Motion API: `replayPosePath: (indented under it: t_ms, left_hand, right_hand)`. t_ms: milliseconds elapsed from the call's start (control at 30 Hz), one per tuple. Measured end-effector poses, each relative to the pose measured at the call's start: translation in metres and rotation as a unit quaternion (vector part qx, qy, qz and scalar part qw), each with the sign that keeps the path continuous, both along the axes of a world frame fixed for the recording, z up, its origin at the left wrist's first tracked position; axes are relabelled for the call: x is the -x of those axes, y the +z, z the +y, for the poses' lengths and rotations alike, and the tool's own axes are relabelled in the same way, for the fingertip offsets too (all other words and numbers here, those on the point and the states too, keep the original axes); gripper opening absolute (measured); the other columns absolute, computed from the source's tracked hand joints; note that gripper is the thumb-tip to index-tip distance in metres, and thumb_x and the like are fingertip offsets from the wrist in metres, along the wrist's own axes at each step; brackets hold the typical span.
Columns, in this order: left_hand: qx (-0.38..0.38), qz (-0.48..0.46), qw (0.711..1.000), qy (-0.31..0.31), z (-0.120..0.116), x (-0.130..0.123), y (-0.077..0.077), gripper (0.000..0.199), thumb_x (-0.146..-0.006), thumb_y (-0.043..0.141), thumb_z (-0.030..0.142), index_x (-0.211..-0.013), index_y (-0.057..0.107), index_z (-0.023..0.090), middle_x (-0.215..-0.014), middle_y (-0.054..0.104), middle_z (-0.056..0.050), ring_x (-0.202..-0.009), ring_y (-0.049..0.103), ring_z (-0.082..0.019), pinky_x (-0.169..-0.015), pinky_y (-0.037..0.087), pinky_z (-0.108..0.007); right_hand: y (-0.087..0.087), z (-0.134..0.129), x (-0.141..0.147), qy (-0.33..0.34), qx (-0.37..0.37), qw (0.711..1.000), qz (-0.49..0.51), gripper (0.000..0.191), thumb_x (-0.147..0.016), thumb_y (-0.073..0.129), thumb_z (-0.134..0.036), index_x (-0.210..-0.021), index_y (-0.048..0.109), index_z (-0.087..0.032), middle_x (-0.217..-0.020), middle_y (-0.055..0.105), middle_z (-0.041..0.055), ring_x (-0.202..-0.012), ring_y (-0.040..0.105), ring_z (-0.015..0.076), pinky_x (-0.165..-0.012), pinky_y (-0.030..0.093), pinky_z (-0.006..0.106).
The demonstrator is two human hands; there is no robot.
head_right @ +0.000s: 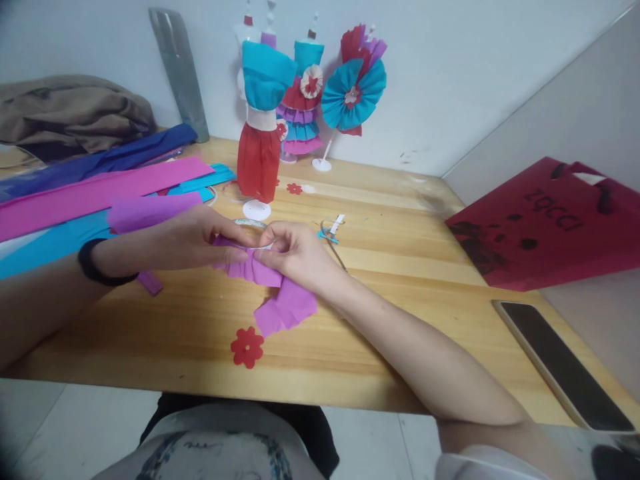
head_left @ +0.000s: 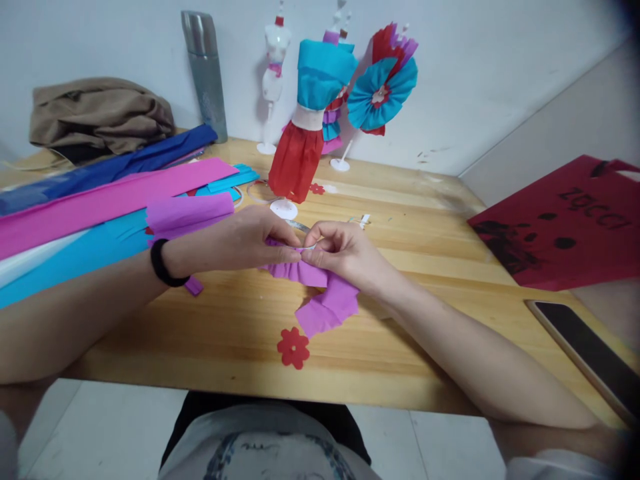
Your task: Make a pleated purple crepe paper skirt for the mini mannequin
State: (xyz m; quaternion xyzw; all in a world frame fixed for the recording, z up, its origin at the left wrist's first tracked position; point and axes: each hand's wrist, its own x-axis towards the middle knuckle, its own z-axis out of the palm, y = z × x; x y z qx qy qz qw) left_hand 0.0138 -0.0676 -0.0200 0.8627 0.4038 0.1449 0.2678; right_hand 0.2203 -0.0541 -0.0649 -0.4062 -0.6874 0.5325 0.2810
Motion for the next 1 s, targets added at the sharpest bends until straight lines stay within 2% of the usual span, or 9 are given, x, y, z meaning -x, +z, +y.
replayPosePath:
  t_ms: [100, 200, 300, 467, 633, 867, 1000]
  left_hand:
    - [0.009, 0.025, 0.999, 0.028, -0.004, -0.005, -0.006, 0.030, -0.092, 0.055, 0.021, -0.066, 0.067, 0.012, -0.056, 0.037, 0.005, -0.057, 0.032, -0.009, -0.054, 0.021, -0.025]
    - [-0.054, 0.069, 0.994, 0.066, -0.008, -0.011, -0.008, 0.036, -0.088, 0.054, 0.014, -0.053, 0.050, 0.016, -0.055, 0.027, 0.005, -0.056, 0.026, -0.010, -0.056, 0.018, -0.030]
    - [-0.086, 0.091, 0.989, 0.077, -0.011, -0.015, -0.008, 0.037, -0.087, 0.053, 0.011, -0.053, 0.039, 0.018, -0.054, 0.026, 0.005, -0.055, 0.025, -0.010, -0.058, 0.019, -0.032]
    - [-0.018, 0.046, 0.996, 0.072, -0.011, -0.015, -0.007, 0.035, -0.089, 0.054, 0.018, -0.056, 0.043, 0.018, -0.057, 0.029, 0.004, -0.057, 0.028, -0.010, -0.056, 0.020, -0.030]
    - [0.005, -0.004, 0.999, 0.039, -0.007, -0.009, -0.009, 0.041, -0.090, 0.051, 0.019, -0.053, 0.032, 0.019, -0.055, 0.025, 0.004, -0.055, 0.024, -0.008, -0.052, 0.016, -0.026]
    - [0.015, 0.040, 0.997, 0.070, -0.006, -0.011, -0.001, 0.043, -0.091, 0.053, 0.017, -0.051, 0.039, 0.016, -0.050, 0.027, 0.006, -0.054, 0.023, -0.007, -0.055, 0.014, -0.028]
    - [0.003, 0.060, 0.994, 0.092, -0.014, -0.012, 0.001, 0.039, -0.089, 0.052, 0.014, -0.051, 0.044, 0.015, -0.049, 0.026, 0.007, -0.054, 0.022, -0.007, -0.057, 0.014, -0.029]
  right_hand:
    - [-0.001, -0.002, 0.002, 0.007, -0.013, 1.000, -0.004, 0.032, -0.070, 0.081, -0.041, -0.072, 0.058, -0.019, -0.052, 0.045, -0.0078, -0.048, 0.035, 0.0069, -0.047, 0.024, 0.022]
    - [-0.004, -0.003, 0.004, 0.005, -0.034, 0.999, -0.006, 0.029, -0.071, 0.079, -0.038, -0.071, 0.057, -0.019, -0.053, 0.046, -0.0072, -0.050, 0.036, 0.0076, -0.048, 0.026, 0.023]
    - [-0.006, -0.005, 0.005, 0.001, -0.046, 0.999, -0.004, 0.025, -0.073, 0.076, -0.035, -0.072, 0.057, -0.019, -0.055, 0.047, -0.0065, -0.051, 0.038, 0.0082, -0.049, 0.028, 0.023]
    - [-0.006, -0.004, 0.005, -0.006, -0.046, 0.999, 0.007, 0.022, -0.072, 0.075, -0.034, -0.074, 0.058, -0.019, -0.056, 0.047, -0.0063, -0.051, 0.037, 0.0083, -0.048, 0.029, 0.023]
    - [-0.004, -0.004, 0.004, 0.000, -0.036, 0.999, 0.010, 0.023, -0.072, 0.076, -0.034, -0.075, 0.058, -0.020, -0.054, 0.044, -0.0080, -0.049, 0.034, 0.0078, -0.047, 0.027, 0.023]
    - [-0.002, -0.009, 0.004, 0.019, -0.037, 0.999, -0.004, 0.026, -0.074, 0.070, -0.022, -0.098, 0.061, -0.020, -0.054, 0.041, -0.0099, -0.048, 0.034, 0.0085, -0.048, 0.027, 0.025]
    - [-0.005, -0.009, 0.005, 0.014, -0.064, 0.997, -0.030, 0.029, -0.074, 0.067, -0.019, -0.103, 0.062, -0.020, -0.055, 0.041, -0.0094, -0.049, 0.035, 0.0091, -0.049, 0.027, 0.025]
